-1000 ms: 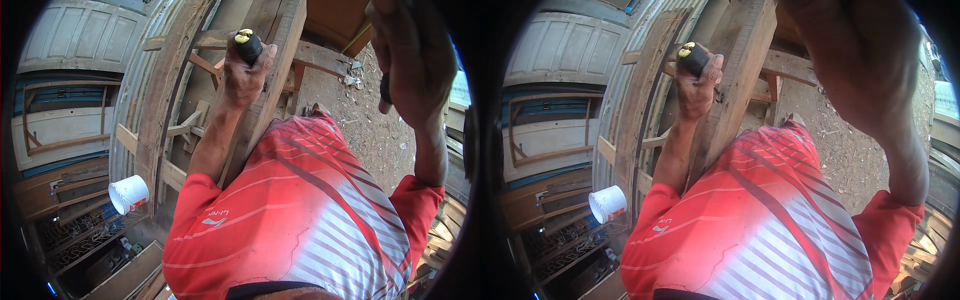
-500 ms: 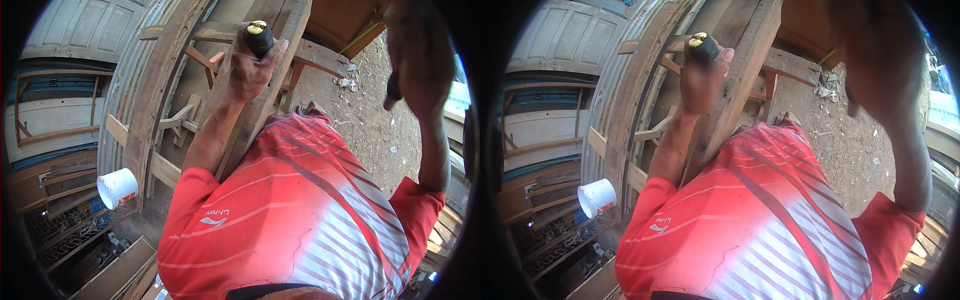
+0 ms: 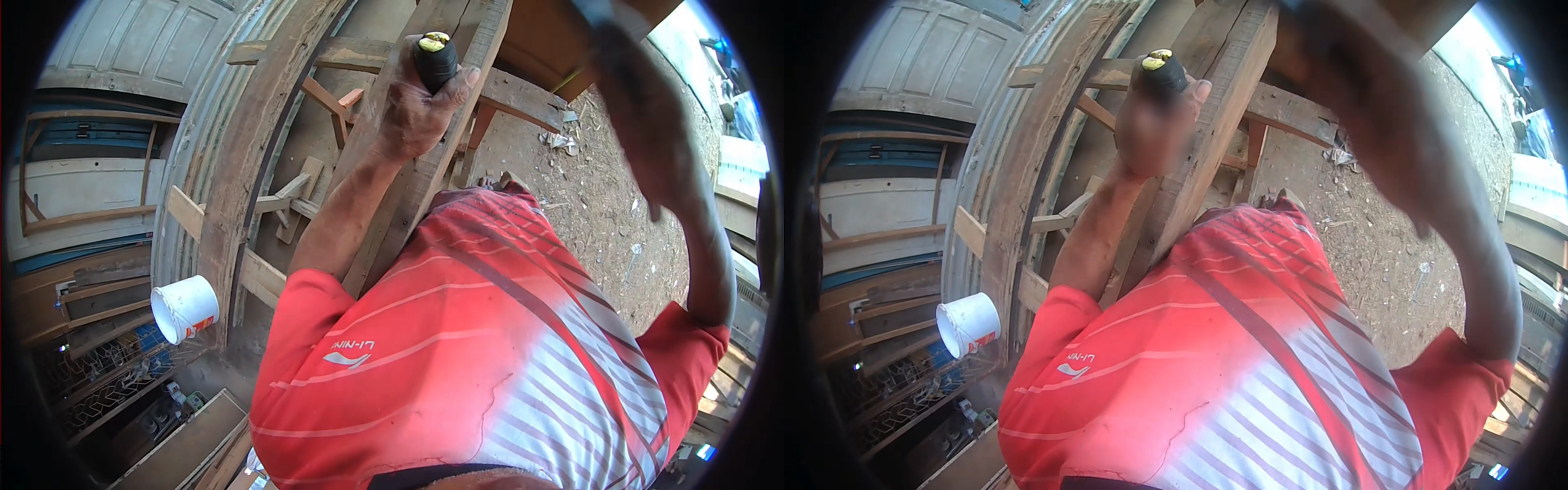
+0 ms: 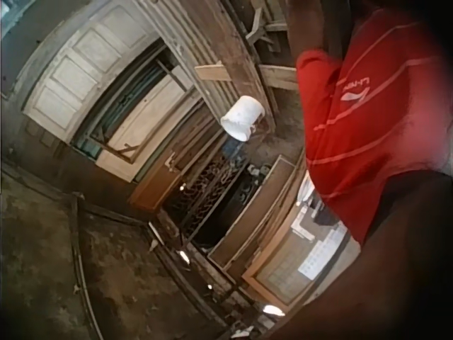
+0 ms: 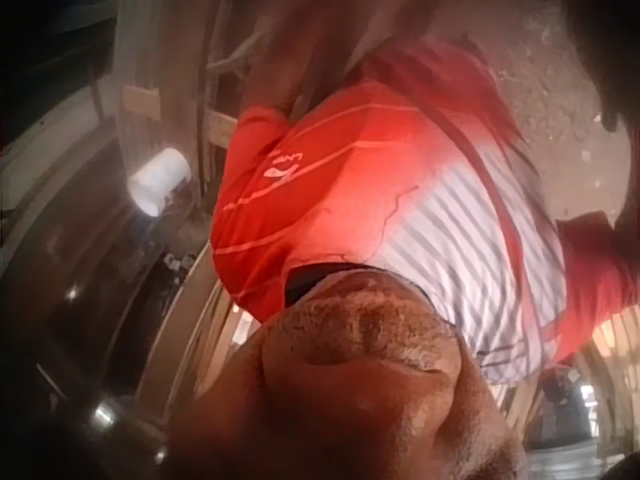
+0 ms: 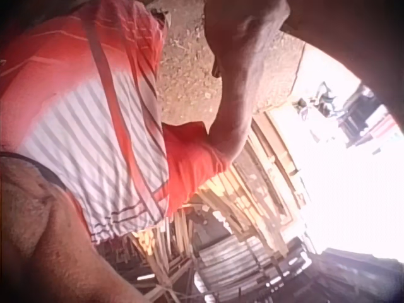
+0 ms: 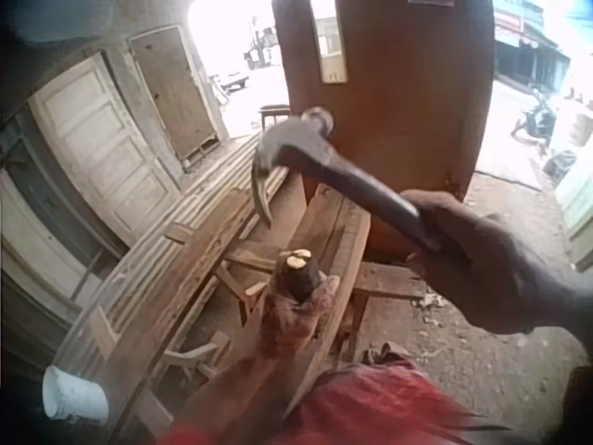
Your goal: The person hammers a nail into a wooden beam while holding a screwdriver-like tool against the wood, then uses pliers to grip and pull at the nail area. The person then picks up and moves a large wooden plank.
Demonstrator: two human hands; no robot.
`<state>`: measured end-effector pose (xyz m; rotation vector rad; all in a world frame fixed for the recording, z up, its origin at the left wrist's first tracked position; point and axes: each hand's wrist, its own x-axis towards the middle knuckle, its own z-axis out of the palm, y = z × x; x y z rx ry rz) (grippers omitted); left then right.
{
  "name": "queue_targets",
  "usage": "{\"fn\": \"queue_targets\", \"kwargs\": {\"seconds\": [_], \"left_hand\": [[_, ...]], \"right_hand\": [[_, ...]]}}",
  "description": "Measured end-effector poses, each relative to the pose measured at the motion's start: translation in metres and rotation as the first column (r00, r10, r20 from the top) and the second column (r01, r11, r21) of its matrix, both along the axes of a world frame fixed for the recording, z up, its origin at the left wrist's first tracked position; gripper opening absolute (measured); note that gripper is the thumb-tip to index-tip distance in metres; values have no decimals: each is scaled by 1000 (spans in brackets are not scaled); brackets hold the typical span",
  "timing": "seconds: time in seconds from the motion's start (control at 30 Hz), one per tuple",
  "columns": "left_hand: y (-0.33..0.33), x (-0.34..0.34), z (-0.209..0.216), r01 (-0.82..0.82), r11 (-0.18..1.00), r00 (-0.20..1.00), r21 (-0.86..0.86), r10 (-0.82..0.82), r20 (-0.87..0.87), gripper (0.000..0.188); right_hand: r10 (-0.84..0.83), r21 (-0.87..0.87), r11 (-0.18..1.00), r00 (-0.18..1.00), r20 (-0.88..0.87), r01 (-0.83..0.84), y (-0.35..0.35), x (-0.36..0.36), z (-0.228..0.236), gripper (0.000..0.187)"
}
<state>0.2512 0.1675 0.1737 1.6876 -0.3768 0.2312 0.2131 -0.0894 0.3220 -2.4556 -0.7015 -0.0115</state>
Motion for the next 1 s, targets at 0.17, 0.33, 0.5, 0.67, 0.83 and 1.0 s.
{"fn": "queue_targets", "kwargs": {"seconds": [0.17,0.33,0.5,0.67,0.83,1.0], "left_hand": [[13,3,-12,46,996,994,75,-38,-101,38],[6,18,-10,12,1000,996,-3,-12,-83,37],[3,35,-11,86,870,860,-486,-311,-405,24],[8,26,-6,62,825,865,-562,-325,-383,21],[7,14,17,35,797,871,-603,-320,-372,31],[26,8,33,105,416,596,-903,-754,-278,42]], "right_hand": [[102,44,994,975,-195,-95,8,1,-15,51],[-49,195,977,981,-185,86,7,5,-29,49],[-96,150,978,954,-285,144,3,5,-51,53],[-164,73,976,918,-360,203,-4,4,-58,55],[-216,112,953,890,-401,281,-16,5,-65,56],[-245,136,934,870,-428,330,-23,5,-70,56]]}}
